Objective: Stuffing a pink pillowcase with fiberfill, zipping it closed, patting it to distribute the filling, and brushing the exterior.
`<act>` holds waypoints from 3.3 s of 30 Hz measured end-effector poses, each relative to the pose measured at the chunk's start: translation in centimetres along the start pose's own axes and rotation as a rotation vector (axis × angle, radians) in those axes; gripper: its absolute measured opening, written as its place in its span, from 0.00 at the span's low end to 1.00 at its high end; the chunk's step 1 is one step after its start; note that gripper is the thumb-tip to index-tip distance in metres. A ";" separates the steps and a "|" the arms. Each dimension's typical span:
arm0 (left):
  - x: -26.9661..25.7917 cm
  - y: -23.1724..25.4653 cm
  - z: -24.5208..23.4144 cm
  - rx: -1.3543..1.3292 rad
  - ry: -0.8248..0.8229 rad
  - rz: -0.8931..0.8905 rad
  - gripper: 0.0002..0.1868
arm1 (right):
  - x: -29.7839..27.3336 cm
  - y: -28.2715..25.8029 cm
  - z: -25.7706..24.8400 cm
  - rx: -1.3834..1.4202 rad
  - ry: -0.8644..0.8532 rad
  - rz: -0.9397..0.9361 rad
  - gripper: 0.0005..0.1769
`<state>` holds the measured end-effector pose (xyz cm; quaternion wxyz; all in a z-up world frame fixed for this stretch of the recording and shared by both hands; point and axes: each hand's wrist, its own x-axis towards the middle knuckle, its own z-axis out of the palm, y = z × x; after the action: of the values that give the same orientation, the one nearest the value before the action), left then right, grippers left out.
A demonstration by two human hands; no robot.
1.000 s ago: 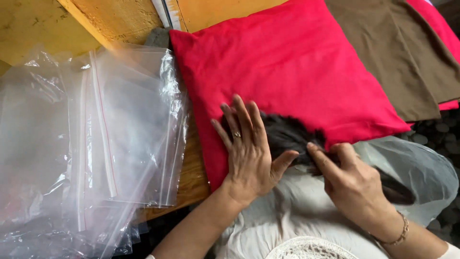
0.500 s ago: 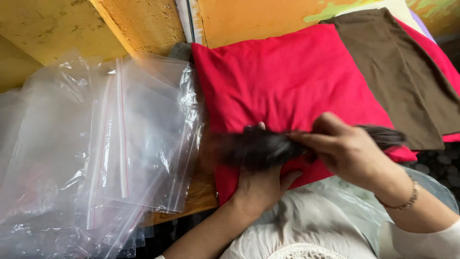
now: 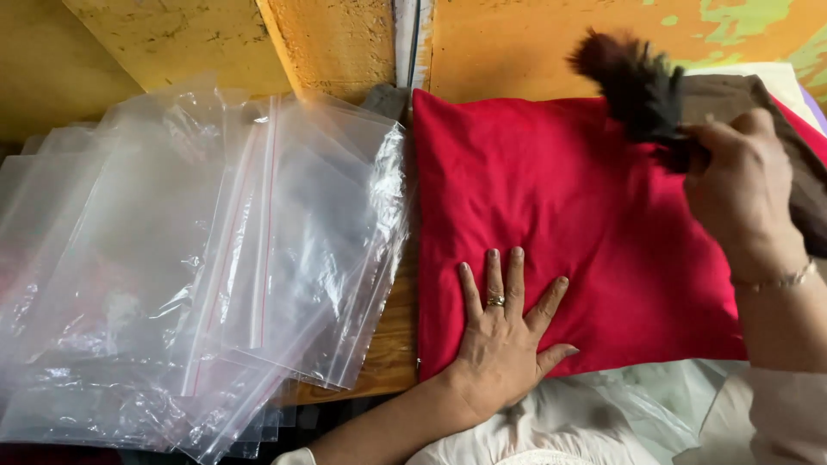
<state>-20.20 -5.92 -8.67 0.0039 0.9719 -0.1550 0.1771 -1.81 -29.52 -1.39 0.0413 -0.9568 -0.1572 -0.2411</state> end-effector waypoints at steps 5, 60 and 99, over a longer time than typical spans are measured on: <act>0.1 0.4 -0.1 -0.165 -0.010 -0.047 0.39 | -4.3 -10.6 -2.8 0.475 -0.207 -0.321 0.23; 1.7 -5.1 -6.3 -0.370 0.599 -0.046 0.09 | -9.9 -1.5 -4.5 0.406 0.212 0.112 0.09; 0.3 0.1 -0.6 -0.229 0.089 -0.075 0.42 | -8.0 1.5 -0.4 0.048 -0.101 -0.015 0.18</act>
<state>-20.18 -6.04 -8.06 0.1284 0.9613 -0.1376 0.2011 -8.14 -33.26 -4.81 0.0543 -0.9653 -0.1719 -0.1891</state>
